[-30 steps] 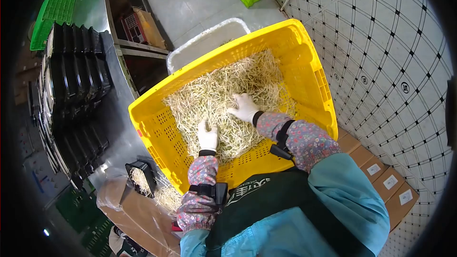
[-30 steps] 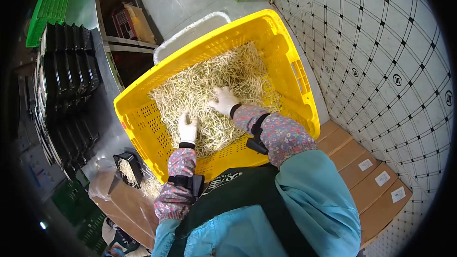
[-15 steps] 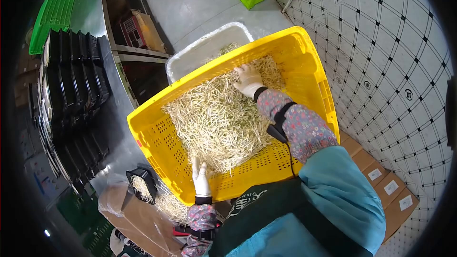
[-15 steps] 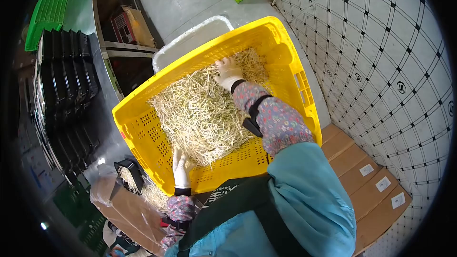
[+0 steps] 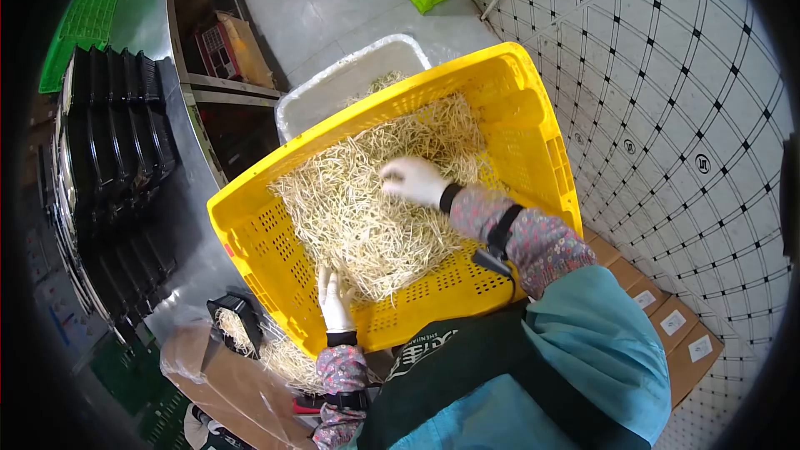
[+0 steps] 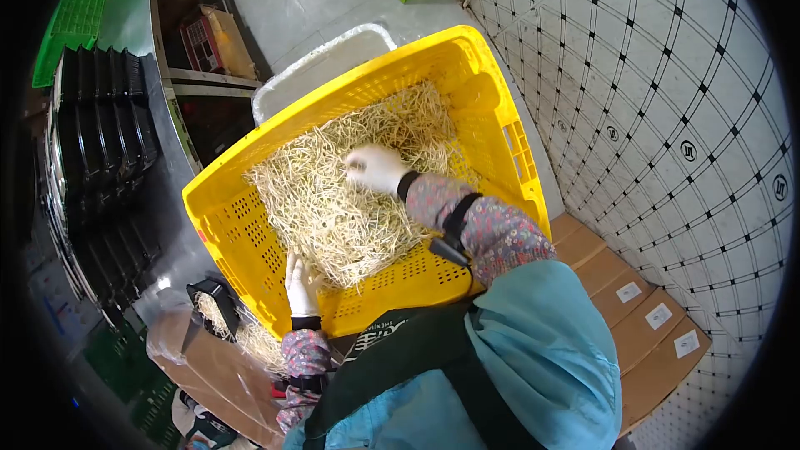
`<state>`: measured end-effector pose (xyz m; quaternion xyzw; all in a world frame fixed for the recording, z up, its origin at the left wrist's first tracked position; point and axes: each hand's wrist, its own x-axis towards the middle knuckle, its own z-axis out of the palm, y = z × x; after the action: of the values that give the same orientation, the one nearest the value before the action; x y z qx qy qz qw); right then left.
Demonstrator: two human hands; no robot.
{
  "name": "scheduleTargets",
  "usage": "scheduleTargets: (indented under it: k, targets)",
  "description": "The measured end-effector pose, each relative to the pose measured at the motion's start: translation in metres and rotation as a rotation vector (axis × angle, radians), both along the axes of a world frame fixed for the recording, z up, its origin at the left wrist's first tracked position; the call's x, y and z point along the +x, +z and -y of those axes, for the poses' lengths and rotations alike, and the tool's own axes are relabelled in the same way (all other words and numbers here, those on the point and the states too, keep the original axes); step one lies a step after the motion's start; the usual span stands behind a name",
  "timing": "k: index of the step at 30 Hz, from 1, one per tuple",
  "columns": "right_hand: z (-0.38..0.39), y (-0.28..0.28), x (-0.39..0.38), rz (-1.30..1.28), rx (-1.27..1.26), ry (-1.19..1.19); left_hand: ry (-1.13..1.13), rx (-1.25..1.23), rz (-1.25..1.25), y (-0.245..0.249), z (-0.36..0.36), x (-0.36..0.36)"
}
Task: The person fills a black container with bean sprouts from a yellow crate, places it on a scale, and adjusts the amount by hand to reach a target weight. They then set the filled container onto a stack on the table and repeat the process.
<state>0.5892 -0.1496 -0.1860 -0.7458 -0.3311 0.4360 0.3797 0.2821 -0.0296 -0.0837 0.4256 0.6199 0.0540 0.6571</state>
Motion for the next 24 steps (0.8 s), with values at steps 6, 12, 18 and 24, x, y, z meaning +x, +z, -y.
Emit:
scheduleTargets:
  k: [6, 12, 18, 24]
  targets:
    - [0.09, -0.021, 0.046, 0.538, -0.63, 0.094, -0.017, -0.013, 0.052, -0.007, -0.001, -0.01]
    - [0.119, -0.049, 0.005, 0.284, -0.618, -0.314, -0.001, -0.024, 0.083, -0.007, 0.0, -0.005]
    - [0.07, 0.001, 0.018, -0.453, -0.055, -0.388, 0.001, -0.034, 0.121, -0.003, -0.002, -0.001]
    - [0.104, -0.03, -0.005, 0.226, -0.417, 0.142, -0.004, -0.009, 0.139, 0.0, -0.001, 0.002]
